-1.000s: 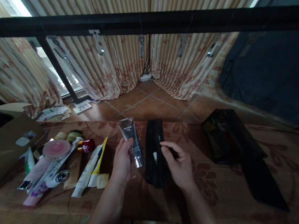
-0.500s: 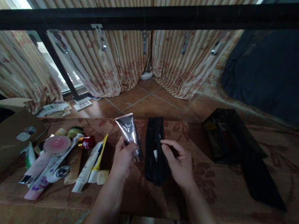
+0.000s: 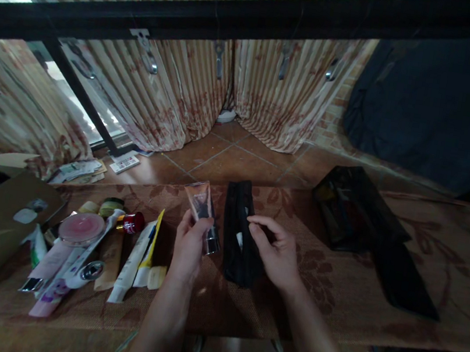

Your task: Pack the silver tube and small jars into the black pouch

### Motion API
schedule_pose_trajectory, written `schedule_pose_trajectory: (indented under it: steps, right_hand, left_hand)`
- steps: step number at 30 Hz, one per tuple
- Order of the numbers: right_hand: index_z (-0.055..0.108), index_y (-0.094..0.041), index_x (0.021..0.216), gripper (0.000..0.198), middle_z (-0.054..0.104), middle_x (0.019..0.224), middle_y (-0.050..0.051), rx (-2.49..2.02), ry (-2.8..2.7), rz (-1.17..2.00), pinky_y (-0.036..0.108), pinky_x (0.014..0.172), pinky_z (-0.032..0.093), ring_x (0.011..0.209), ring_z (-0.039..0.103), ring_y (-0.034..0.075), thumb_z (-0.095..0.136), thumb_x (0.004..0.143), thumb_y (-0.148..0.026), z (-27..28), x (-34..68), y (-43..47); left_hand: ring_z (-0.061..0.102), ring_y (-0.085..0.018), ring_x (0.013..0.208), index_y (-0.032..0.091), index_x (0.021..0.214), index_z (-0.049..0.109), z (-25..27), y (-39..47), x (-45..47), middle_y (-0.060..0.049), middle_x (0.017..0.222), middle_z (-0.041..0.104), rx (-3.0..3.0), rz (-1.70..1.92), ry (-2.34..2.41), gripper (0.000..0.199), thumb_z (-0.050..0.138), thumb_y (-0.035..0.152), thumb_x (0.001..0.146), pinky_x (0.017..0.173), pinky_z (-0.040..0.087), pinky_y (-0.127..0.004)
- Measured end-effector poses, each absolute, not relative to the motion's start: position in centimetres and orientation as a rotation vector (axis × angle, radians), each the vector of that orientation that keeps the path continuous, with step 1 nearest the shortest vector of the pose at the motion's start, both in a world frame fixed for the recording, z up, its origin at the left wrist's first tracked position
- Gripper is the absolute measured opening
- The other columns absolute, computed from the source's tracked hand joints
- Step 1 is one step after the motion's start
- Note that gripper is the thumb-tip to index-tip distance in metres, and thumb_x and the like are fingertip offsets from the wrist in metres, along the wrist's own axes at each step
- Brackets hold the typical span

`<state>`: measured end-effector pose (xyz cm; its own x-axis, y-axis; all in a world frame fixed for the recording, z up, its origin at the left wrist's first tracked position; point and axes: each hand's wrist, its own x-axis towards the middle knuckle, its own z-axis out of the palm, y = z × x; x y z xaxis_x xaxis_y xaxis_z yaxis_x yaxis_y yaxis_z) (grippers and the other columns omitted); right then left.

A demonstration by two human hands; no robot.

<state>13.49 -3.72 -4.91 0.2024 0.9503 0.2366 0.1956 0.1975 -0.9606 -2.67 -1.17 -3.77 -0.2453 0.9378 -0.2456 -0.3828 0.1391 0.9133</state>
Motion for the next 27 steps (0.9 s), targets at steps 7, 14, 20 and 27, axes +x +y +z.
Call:
schedule_pose_trajectory:
  steps: [7, 14, 20, 27]
  right_hand:
    - [0.074, -0.023, 0.096, 0.021, 0.072, 0.085, 0.002, -1.25, -1.256, 0.823, 0.026, 0.065, 0.049, 0.073, 0.065, 0.016, 0.062, 0.088, -0.038, -4.94, 13.5, -3.68]
    - [0.075, -0.023, 0.095, 0.021, 0.072, 0.083, 0.002, -1.259, -1.266, 0.792, 0.026, 0.065, 0.049, 0.072, 0.065, 0.016, 0.062, 0.088, -0.038, -4.83, 13.52, -3.72]
    - [0.074, -0.023, 0.094, 0.019, 0.073, 0.084, 0.002, -1.241, -1.231, 0.82, 0.026, 0.066, 0.05, 0.072, 0.065, 0.016, 0.063, 0.087, -0.037, -4.64, 13.4, -3.74]
    - [0.074, -0.022, 0.094, 0.019, 0.071, 0.079, 0.001, -1.25, -1.238, 0.815, 0.026, 0.064, 0.049, 0.07, 0.063, 0.015, 0.063, 0.087, -0.036, -4.46, 13.43, -3.82]
  left_hand:
    - [0.064, -0.016, 0.066, 0.016, 0.09, 0.067, -2.88, -1.44, -2.45, -0.004, 0.076, 0.069, 0.609, 1.396, 1.185, 0.038, 0.079, 0.043, 0.065, 0.06, 0.046, -0.026]
    - [0.065, -0.018, 0.063, 0.017, 0.089, 0.068, -3.19, -1.56, -2.22, -0.004, 0.071, 0.068, 0.701, 1.401, 1.171, 0.044, 0.078, 0.055, 0.068, 0.058, 0.048, -0.028]
    - [0.056, -0.012, 0.054, 0.019, 0.082, 0.065, -3.36, -1.63, -2.54, -0.001, 0.069, 0.065, 0.793, 1.413, 1.122, 0.036, 0.078, 0.049, 0.069, 0.053, 0.042, -0.024]
    - [0.045, -0.008, 0.051, 0.02, 0.079, 0.063, -3.12, -1.79, -2.48, 0.003, 0.064, 0.057, 0.84, 1.419, 1.059, 0.027, 0.078, 0.041, 0.071, 0.05, 0.035, -0.02]
